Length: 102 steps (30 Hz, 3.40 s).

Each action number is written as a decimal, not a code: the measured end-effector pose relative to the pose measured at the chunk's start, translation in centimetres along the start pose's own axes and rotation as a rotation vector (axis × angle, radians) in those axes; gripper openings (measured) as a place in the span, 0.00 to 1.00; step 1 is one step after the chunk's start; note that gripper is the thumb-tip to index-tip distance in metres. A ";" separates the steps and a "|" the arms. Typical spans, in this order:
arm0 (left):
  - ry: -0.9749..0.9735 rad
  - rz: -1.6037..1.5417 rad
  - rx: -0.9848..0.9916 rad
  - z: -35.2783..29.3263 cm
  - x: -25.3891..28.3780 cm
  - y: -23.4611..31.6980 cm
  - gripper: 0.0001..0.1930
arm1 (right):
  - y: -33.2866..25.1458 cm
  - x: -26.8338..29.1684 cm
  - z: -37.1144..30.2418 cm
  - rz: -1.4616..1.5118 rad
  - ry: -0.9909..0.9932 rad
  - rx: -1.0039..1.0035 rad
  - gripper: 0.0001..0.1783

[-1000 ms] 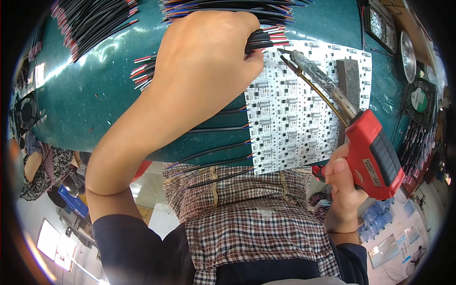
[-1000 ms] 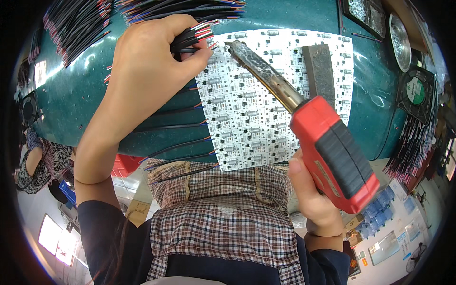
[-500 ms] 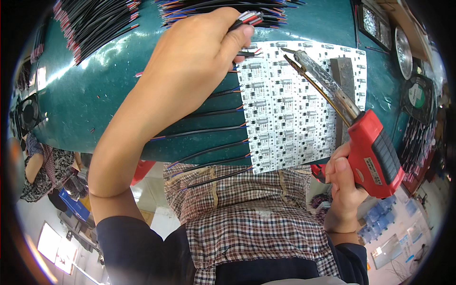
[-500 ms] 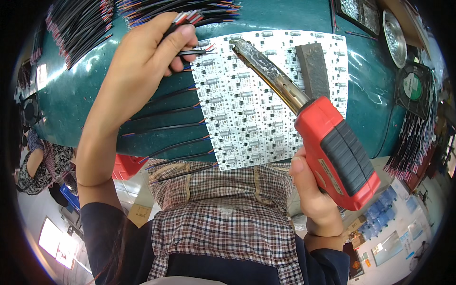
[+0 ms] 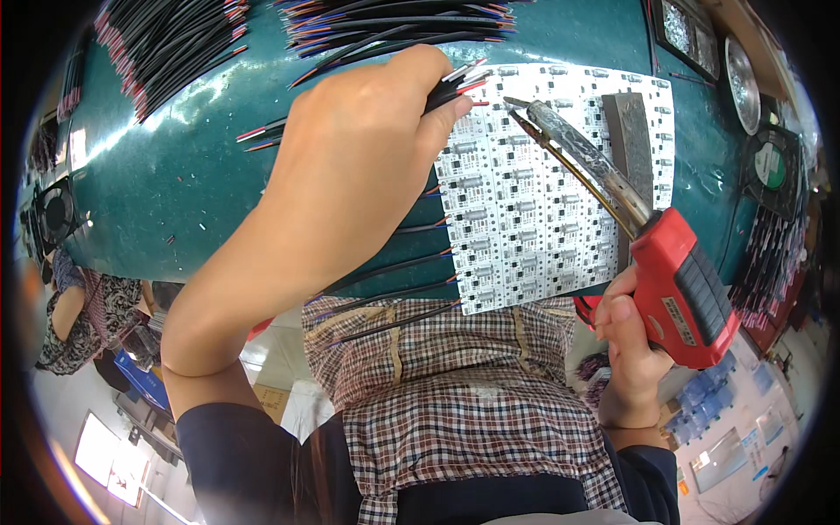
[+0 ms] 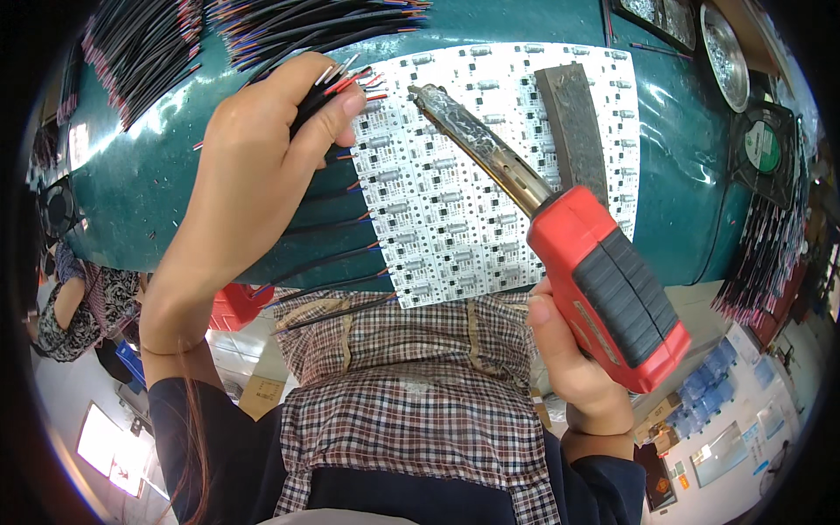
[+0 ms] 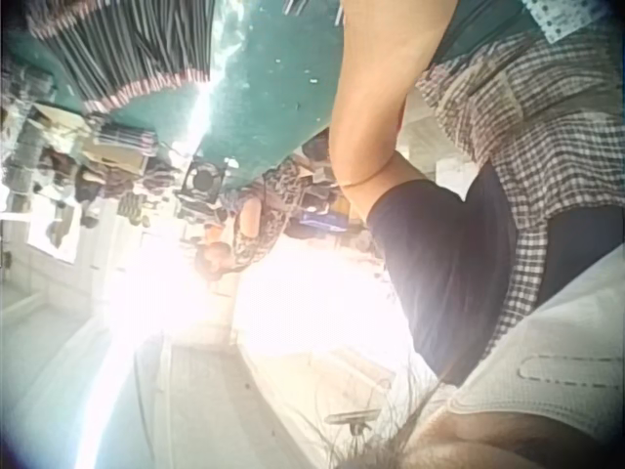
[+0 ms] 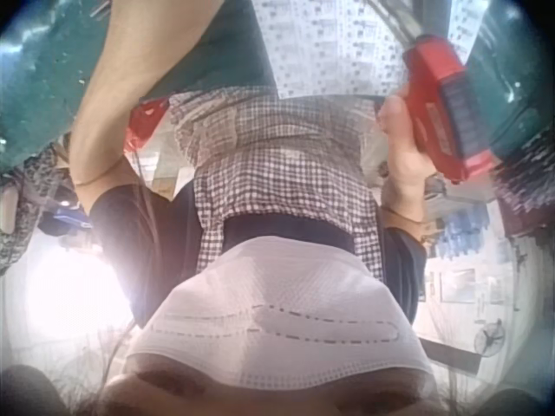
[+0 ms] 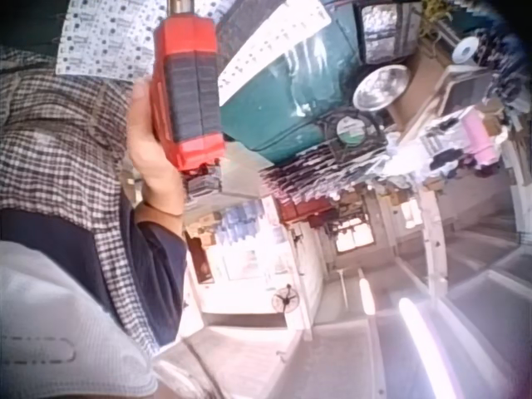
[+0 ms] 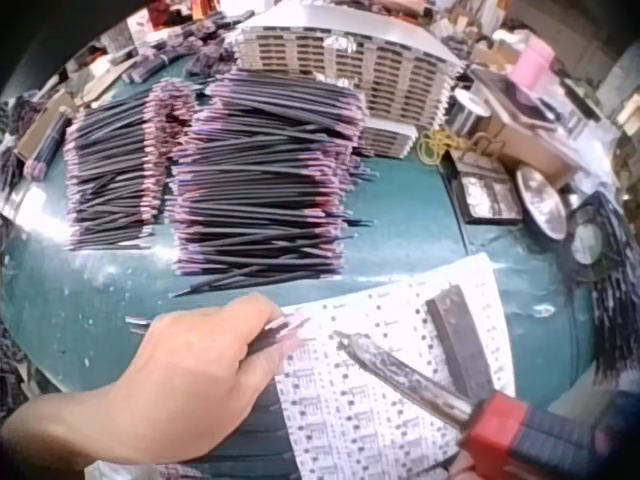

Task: Assembling wire bundles onto a layout matrix using an attachment tool.

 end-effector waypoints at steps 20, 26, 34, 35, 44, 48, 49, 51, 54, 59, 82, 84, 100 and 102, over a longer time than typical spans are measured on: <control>0.126 0.044 -0.061 -0.1 -1.5 -0.7 0.11 | 0.3 0.1 0.5 0.021 -0.086 -0.095 0.14; 0.127 0.074 -0.074 0.0 -1.4 -0.7 0.11 | 0.4 0.1 0.8 -0.127 -0.149 0.069 0.10; 0.102 0.119 -0.061 0.2 -1.4 -0.5 0.10 | -0.8 0.3 0.5 0.032 -0.046 -0.084 0.12; 0.104 0.114 -0.051 0.2 -1.4 -0.6 0.10 | -0.8 0.4 0.4 0.030 -0.046 -0.084 0.12; 0.064 0.051 -0.012 0.7 -1.1 -0.7 0.08 | 0.2 0.2 0.2 -0.104 -0.117 0.023 0.09; 0.088 0.064 -0.016 0.6 -1.3 -0.5 0.08 | 0.3 0.8 -0.2 -0.086 -0.129 -0.033 0.10; 0.088 0.063 -0.013 0.6 -1.3 -0.5 0.08 | 0.3 0.9 -0.2 -0.064 -0.142 -0.090 0.13; 0.092 0.079 -0.010 0.4 -1.2 -0.6 0.08 | 0.2 0.9 -0.2 -0.076 -0.143 -0.086 0.13; 0.083 0.090 -0.017 0.5 -1.2 -0.4 0.08 | 0.3 0.7 -0.3 -0.097 -0.106 -0.024 0.10; 0.067 0.081 -0.012 0.6 -1.1 -0.5 0.09 | -0.9 0.0 -0.3 -0.103 -0.067 -0.064 0.09; 0.054 0.114 -0.032 0.7 -1.2 -0.6 0.10 | -0.2 0.4 -0.3 -0.155 -0.095 0.057 0.09; 0.026 0.050 -0.039 0.8 -1.3 -0.7 0.10 | 0.0 0.2 -0.3 -0.120 -0.061 0.063 0.09; 0.086 -0.004 0.035 -1.3 1.0 1.7 0.08 | 0.5 0.9 -1.1 -0.049 -0.073 0.037 0.10; 0.064 -0.042 0.056 -2.0 -0.2 1.1 0.07 | 0.5 1.3 -1.3 -0.104 -0.108 0.030 0.11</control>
Point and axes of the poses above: each hand's wrist, its own z-axis towards the middle knuckle, its own x-axis out of the back of the hand, y = z × x, the point moved 2 cm from there along z, towards the middle knuckle, and after that the axes turned 4 degrees about -y, right-handed, at the moved point
